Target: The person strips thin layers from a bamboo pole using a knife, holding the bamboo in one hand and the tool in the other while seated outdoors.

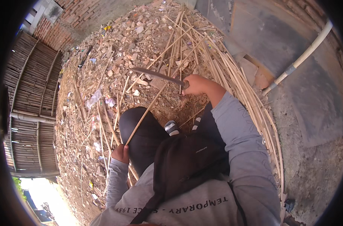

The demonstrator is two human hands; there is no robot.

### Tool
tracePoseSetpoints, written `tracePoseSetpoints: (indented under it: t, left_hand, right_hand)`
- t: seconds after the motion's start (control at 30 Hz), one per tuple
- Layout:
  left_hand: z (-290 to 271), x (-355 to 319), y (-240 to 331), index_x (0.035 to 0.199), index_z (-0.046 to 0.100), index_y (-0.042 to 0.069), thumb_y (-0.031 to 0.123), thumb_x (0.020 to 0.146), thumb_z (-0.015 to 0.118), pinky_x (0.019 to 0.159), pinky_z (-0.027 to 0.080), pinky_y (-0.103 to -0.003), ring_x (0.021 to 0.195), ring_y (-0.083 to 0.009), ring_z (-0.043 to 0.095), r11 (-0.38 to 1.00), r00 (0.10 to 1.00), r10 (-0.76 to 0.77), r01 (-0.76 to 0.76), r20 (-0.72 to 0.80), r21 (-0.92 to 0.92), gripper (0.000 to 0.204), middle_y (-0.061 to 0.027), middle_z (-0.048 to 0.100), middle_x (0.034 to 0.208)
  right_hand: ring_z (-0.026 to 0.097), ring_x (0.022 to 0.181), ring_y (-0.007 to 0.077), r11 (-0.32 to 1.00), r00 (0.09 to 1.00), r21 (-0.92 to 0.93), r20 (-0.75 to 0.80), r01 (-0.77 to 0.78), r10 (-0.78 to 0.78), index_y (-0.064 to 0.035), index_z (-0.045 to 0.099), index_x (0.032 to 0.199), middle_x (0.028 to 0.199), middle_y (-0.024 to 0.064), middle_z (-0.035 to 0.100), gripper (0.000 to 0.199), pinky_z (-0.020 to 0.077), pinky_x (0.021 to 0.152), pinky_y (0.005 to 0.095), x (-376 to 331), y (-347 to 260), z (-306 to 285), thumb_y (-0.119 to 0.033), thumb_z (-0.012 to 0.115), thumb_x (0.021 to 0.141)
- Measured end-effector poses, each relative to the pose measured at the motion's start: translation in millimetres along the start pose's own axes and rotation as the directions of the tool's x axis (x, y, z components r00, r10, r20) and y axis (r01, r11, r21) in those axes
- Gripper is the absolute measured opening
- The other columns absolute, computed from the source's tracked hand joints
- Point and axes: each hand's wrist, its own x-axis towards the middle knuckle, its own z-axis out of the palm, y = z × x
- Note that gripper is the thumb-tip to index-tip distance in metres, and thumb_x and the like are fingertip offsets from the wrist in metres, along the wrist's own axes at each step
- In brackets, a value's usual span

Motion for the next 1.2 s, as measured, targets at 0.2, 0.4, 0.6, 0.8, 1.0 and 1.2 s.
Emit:
tracePoseSetpoints:
  t: [0.2,0.4,0.6,0.8,1.0,1.2]
  left_hand:
    - [-4.4,0.6,2.0,0.074,0.051,0.004,0.039,0.095,0.048,0.053,0.041,-0.052,0.059,-0.0458,0.055,0.998,0.999,-0.043,0.042,0.015,0.056,0.040,-0.0228,0.054,0.058]
    - [-8.7,8.4,-7.2,0.070,0.049,0.003,0.038,0.094,0.050,0.052,0.040,-0.052,0.058,-0.0450,0.055,1.000,0.996,-0.010,0.010,0.090,0.003,0.042,-0.0223,0.053,0.057]
    - [-6.3,7.6,2.3,0.070,0.049,0.003,0.037,0.092,0.052,0.053,0.042,-0.051,0.059,-0.0450,0.056,0.999,0.998,-0.042,0.041,0.050,0.023,0.041,-0.0229,0.054,0.058]
    - [-21.3,15.2,7.9,0.071,0.051,0.003,0.039,0.093,0.051,0.054,0.042,-0.050,0.060,-0.0441,0.057,0.993,0.992,-0.048,0.035,0.113,0.109,0.042,-0.0224,0.055,0.058]
    - [-2.6,12.9,-18.7,0.069,0.052,0.001,0.044,0.092,0.052,0.053,0.041,-0.048,0.057,-0.0424,0.056,0.996,0.991,-0.067,0.074,0.119,-0.050,0.048,-0.0216,0.053,0.056]
    - [-13.4,17.1,-8.7,0.072,0.054,0.001,0.046,0.093,0.048,0.055,0.042,-0.047,0.059,-0.0425,0.056,0.996,0.983,-0.059,0.069,0.172,-0.051,0.050,-0.0218,0.054,0.058]
  right_hand:
    - [0.063,0.086,0.0351,0.996,0.996,-0.086,-0.090,-0.009,0.001,-0.0001,0.064,0.102,0.090,0.0202,0.065,0.047,0.0487,0.075,0.0419,1.6,2.2,15.4,-0.035,0.074,0.072]
    - [0.063,0.082,0.0329,0.999,0.982,0.024,0.186,0.029,-0.033,-0.0012,0.065,0.095,0.082,0.0172,0.064,0.044,0.0479,0.071,0.0422,-0.3,-8.4,15.7,-0.036,0.076,0.071]
    - [0.064,0.081,0.0326,0.973,0.968,0.168,-0.168,-0.156,0.185,0.0004,0.065,0.092,0.083,0.0178,0.066,0.044,0.0485,0.071,0.0415,-4.8,12.2,-5.8,-0.036,0.075,0.071]
    - [0.063,0.079,0.0342,0.981,0.993,-0.156,0.046,0.111,-0.105,-0.0030,0.066,0.092,0.082,0.0160,0.065,0.044,0.0475,0.070,0.0428,-7.8,-14.7,25.0,-0.040,0.075,0.071]
    - [0.062,0.068,0.0269,0.948,0.982,0.274,-0.051,-0.160,0.180,-0.0004,0.063,0.100,0.075,0.0128,0.063,0.051,0.0481,0.066,0.0378,0.2,10.4,-1.5,-0.042,0.075,0.073]
    - [0.063,0.083,0.0320,0.997,0.997,-0.001,0.036,-0.075,0.075,-0.0025,0.066,0.100,0.082,0.0165,0.065,0.049,0.0481,0.074,0.0414,-6.3,-7.6,11.4,-0.040,0.075,0.071]
